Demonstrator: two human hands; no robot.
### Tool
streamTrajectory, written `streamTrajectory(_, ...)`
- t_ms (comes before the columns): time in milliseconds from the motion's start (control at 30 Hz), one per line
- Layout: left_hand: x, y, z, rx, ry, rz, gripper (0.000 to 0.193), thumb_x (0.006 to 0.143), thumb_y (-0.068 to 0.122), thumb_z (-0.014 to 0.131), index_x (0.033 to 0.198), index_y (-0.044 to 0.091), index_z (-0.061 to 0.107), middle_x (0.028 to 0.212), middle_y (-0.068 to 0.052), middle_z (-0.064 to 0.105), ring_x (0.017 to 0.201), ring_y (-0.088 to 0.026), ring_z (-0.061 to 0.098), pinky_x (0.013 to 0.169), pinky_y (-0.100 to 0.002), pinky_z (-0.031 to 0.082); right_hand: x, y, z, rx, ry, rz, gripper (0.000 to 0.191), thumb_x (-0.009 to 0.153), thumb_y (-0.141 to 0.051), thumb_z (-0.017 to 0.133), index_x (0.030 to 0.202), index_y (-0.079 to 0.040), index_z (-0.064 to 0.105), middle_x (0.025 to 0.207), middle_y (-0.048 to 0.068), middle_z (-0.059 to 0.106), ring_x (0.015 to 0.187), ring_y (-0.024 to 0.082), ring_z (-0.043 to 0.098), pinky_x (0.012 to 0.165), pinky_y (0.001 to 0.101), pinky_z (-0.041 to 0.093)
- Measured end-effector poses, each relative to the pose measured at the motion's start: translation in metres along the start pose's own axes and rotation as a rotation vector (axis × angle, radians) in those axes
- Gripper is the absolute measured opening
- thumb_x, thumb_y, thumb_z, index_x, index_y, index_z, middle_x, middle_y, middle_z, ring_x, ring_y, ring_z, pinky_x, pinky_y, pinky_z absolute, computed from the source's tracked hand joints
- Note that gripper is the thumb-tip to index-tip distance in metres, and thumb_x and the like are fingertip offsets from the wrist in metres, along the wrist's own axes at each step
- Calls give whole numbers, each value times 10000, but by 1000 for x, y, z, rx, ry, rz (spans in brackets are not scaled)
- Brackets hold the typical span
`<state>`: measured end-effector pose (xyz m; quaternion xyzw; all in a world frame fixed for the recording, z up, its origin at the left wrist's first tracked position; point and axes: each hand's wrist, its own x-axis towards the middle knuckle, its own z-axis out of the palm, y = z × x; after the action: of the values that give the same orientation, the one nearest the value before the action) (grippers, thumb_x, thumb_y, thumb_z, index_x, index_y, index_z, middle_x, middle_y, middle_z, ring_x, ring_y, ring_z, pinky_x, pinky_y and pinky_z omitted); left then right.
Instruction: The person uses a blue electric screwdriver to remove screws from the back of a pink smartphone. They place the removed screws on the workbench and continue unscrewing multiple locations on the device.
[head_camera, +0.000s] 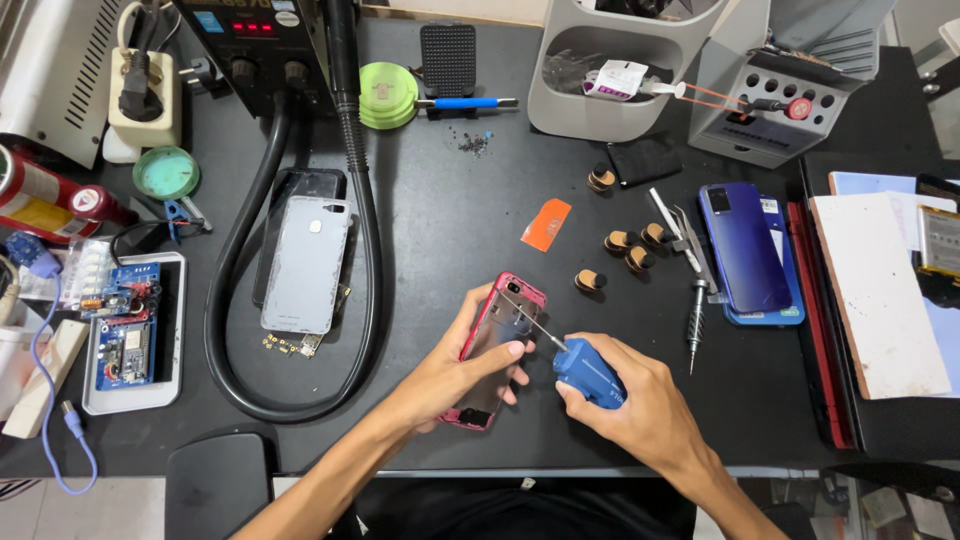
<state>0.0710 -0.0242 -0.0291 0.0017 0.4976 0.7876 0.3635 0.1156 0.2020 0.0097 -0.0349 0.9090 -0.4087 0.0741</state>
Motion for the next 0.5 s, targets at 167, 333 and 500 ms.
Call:
streamTrajectory(167,1,-1,-2,46,9,28,721,940,185,652,1540,233,255,1172,-125,602,835,-151,658,647,-320,603,-1,1,0,-4,1,-68,487,744,-265,813,1155,-41,680,983,113,759,813,230,771,726,336,597)
streamTrajectory(333,2,-3,-1,71,46,48,715,943,192,657,1543,220,269,1109,-86,594,835,-142,650,638,-315,591,-2,-1,1,-23,-21,-55,494,730,-258,811,1158,-47,686,983,110,763,813,236,772,726,338,595)
streamTrajectory(500,1,-2,0,107,53,60,726,943,190,654,1554,221,262,1101,-68,588,842,-135,647,645,-308,590,0,-4,-2,-3,-11,60,488,735,-275,801,1164,-70,690,954,91,773,807,226,738,709,332,602)
